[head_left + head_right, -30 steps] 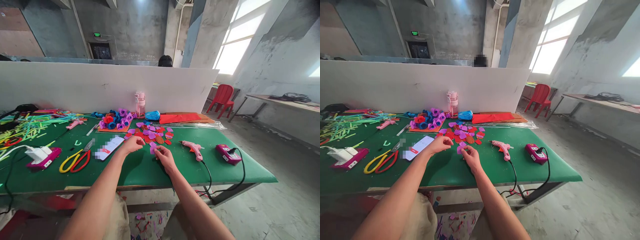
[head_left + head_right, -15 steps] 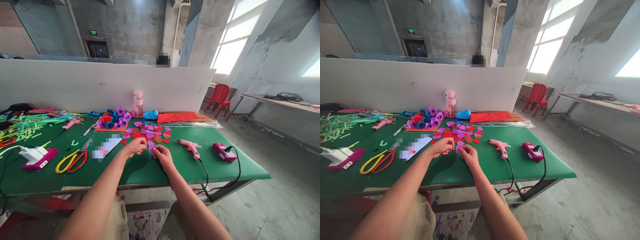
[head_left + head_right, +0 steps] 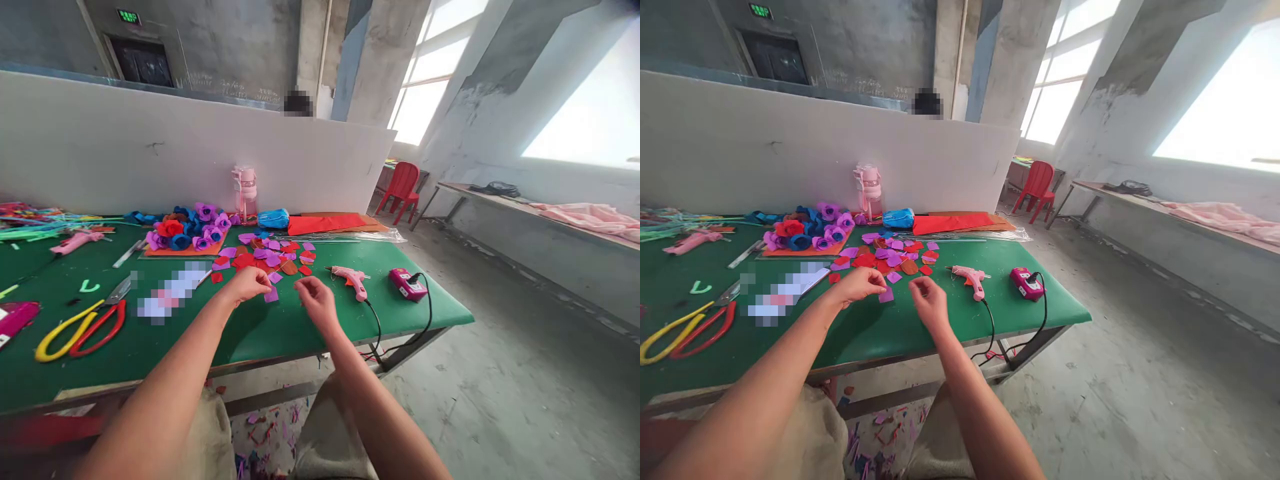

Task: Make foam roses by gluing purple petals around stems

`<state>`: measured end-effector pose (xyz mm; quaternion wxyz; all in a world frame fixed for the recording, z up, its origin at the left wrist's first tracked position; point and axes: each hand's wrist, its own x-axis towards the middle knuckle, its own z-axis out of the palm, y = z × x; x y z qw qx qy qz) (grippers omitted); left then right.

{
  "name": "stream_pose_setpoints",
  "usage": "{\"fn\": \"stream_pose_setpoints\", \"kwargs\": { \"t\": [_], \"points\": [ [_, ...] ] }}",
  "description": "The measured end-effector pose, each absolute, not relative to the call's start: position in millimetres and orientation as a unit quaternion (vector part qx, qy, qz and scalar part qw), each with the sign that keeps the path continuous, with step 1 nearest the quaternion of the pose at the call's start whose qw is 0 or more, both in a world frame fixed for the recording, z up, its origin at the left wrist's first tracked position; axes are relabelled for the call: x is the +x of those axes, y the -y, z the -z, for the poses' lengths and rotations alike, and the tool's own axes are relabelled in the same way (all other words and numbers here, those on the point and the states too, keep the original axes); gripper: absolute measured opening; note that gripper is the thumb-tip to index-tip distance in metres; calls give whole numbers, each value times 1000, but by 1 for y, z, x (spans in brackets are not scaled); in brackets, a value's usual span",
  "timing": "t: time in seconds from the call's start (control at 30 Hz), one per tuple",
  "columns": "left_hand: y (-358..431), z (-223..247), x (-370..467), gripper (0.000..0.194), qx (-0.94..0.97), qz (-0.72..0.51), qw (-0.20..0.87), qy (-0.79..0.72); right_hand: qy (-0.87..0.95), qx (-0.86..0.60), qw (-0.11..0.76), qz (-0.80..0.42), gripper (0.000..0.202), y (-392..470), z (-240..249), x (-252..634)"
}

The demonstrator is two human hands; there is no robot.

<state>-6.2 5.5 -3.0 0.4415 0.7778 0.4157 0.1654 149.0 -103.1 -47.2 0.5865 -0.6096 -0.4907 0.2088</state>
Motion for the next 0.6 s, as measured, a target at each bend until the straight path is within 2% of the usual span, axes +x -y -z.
{"fn": "stream_pose_setpoints", "kwargs": {
  "t": [0.13, 0.2, 0.27, 0.4, 0.5, 0.6],
  "points": [
    [-8, 7, -7, 14, 748, -132, 460, -459, 448, -717, 534, -20, 26, 137, 37, 222],
    [-8, 9, -7, 13, 738, -131, 466, -470, 411, -798, 440, 3, 28, 147, 32, 259],
    [-8, 12, -6, 12, 734, -130, 472, -471, 412, -850, 328, -7, 29, 150, 29, 286],
    [-6, 14, -8, 12, 733, -119, 488, -458, 467, -859, 176, -116, 28, 135, 25, 304],
    [-6, 14, -10, 13, 735, -119, 476, -469, 499, -844, 126, -151, 28, 122, 24, 303],
    [-7, 17, -13, 13, 741, -120, 455, -480, 518, -833, 127, -148, 28, 119, 25, 300]
  ]
}}
